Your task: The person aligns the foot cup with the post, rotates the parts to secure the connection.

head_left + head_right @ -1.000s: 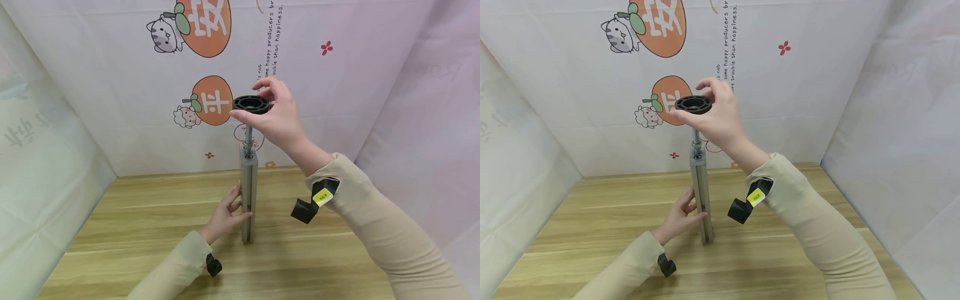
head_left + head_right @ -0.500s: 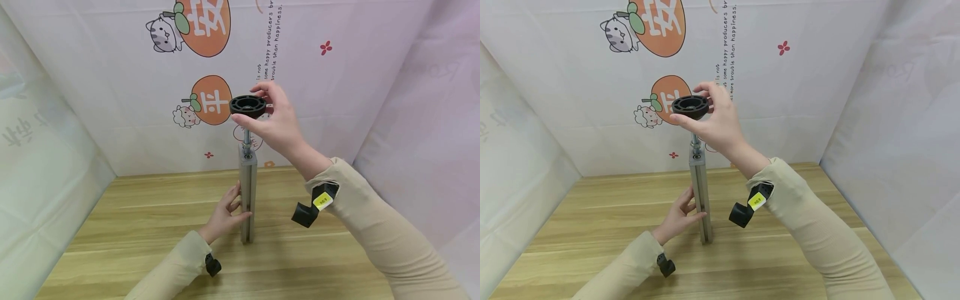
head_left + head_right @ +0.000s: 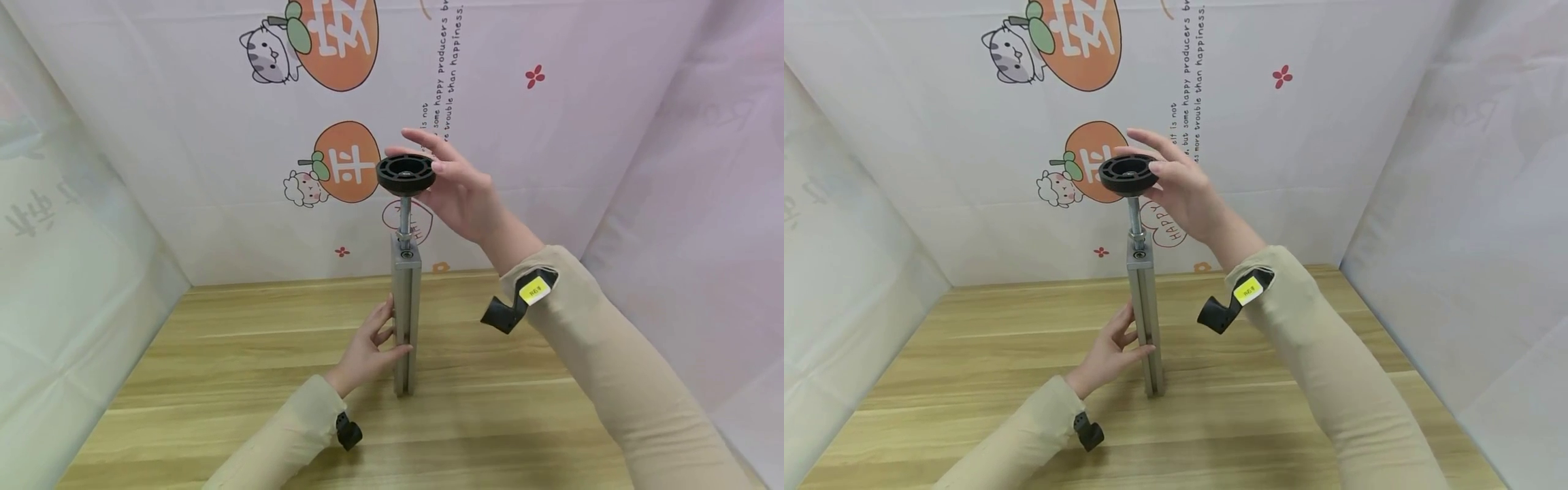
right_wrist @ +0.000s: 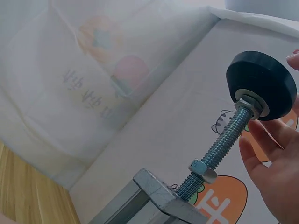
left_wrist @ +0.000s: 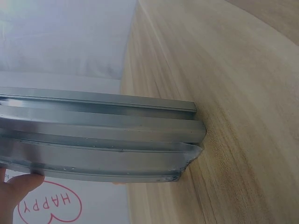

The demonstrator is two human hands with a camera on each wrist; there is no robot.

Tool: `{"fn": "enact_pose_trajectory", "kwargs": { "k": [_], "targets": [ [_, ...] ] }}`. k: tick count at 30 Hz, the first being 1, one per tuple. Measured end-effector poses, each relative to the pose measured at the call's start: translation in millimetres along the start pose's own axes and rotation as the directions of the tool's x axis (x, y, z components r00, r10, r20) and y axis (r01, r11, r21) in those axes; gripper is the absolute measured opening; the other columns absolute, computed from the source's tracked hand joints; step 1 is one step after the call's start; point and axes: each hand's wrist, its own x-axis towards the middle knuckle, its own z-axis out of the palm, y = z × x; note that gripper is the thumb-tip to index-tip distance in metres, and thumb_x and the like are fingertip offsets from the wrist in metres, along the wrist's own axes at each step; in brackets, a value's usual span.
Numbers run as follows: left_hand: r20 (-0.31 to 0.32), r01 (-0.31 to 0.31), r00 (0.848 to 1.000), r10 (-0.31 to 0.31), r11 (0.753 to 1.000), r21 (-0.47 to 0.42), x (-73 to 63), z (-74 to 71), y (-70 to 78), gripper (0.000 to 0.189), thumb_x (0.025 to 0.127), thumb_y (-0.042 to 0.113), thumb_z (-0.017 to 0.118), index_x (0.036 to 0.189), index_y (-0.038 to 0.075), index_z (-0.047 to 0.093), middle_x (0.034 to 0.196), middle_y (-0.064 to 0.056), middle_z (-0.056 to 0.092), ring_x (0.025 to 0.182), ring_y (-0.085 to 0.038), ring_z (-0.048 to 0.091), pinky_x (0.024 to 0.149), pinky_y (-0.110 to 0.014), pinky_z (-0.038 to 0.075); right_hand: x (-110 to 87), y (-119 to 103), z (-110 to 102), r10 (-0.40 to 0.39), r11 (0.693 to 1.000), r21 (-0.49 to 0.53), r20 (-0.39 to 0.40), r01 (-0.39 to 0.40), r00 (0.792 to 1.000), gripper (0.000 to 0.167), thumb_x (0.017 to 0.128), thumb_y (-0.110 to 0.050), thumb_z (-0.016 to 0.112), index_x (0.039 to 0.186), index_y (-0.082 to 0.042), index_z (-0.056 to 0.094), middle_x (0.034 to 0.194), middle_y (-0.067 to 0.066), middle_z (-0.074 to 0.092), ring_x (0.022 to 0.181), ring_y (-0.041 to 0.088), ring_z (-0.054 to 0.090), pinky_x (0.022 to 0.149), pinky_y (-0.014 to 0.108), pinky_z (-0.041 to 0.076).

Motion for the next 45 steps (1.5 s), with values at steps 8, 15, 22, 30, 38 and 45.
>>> {"fn": "enact_pose_trajectory", "kwargs": {
  "k": [8,15,22,30,38,45],
  "targets": [
    [-0.005,0.012,1.000,-0.012,1.000,-0.005,-0.3,-1.2,1.9,0.101,0.078,-0.011,0.068,0.139,0.054,0.020,0.144,-0.024,0.031,0.120,0.001,0.038,0.101,-0.031,0.043,7.1,4,3,0.023,0.990,0.135,0.086,-0.034,0.996,0.055,0.074,-0.024,0.064,0.126,-0.015,0.048,0.133,0.011,0.044,0.116,0.026,0.041,0.095,0.035,0.039],
    [-0.013,-0.027,1.000,0.027,0.999,-0.017,2.0,-2.4,1.3,0.102,0.077,-0.013,0.068,0.142,0.050,0.021,0.142,-0.026,0.031,0.119,-0.001,0.038,0.101,-0.034,0.043,11.2,6,5,0.005,0.985,0.172,0.065,-0.017,0.998,0.051,0.070,-0.021,0.064,0.119,-0.012,0.053,0.127,0.010,0.049,0.111,0.026,0.041,0.096,0.037,0.038],
    [-0.002,0.005,1.000,-0.005,1.000,-0.004,3.3,-2.9,1.6,0.102,0.078,-0.012,0.068,0.137,0.057,0.020,0.145,-0.024,0.029,0.121,0.000,0.038,0.102,-0.034,0.042,9.4,9,8,0.003,0.975,0.220,0.046,-0.013,0.999,0.048,0.070,-0.021,0.066,0.115,-0.013,0.053,0.123,0.010,0.052,0.110,0.025,0.043,0.097,0.036,0.039],
    [0.000,-0.015,1.000,0.015,1.000,-0.010,1.3,-2.3,-1.2,0.103,0.078,-0.013,0.068,0.138,0.056,0.020,0.144,-0.024,0.031,0.121,0.000,0.038,0.101,-0.033,0.043,3.4,13,3,-0.073,0.994,0.081,0.019,0.072,0.997,0.030,0.081,-0.018,0.063,0.111,-0.017,0.059,0.126,0.009,0.050,0.119,0.029,0.042,0.096,0.028,0.039],
    [0.004,-0.016,1.000,0.016,1.000,-0.005,0.6,-1.8,0.0,0.102,0.079,-0.011,0.068,0.139,0.055,0.019,0.143,-0.023,0.031,0.120,-0.001,0.037,0.101,-0.036,0.043,-0.7,8,2,-0.089,0.988,-0.135,-0.058,0.081,0.994,0.021,0.085,-0.011,0.055,0.103,-0.019,0.061,0.135,0.017,0.044,0.129,0.035,0.036,0.108,0.030,0.033],
    [0.007,-0.024,1.000,0.024,1.000,-0.003,0.5,-2.1,-2.7,0.102,0.079,-0.011,0.068,0.140,0.055,0.018,0.144,-0.023,0.031,0.121,-0.001,0.037,0.101,-0.037,0.043,0.8,-9,11,-0.042,0.956,-0.294,-0.132,0.001,0.990,0.032,0.081,0.004,0.052,0.110,-0.009,0.053,0.115,0.007,0.056,0.106,0.021,0.053,0.093,0.026,0.047]
  ]
}}
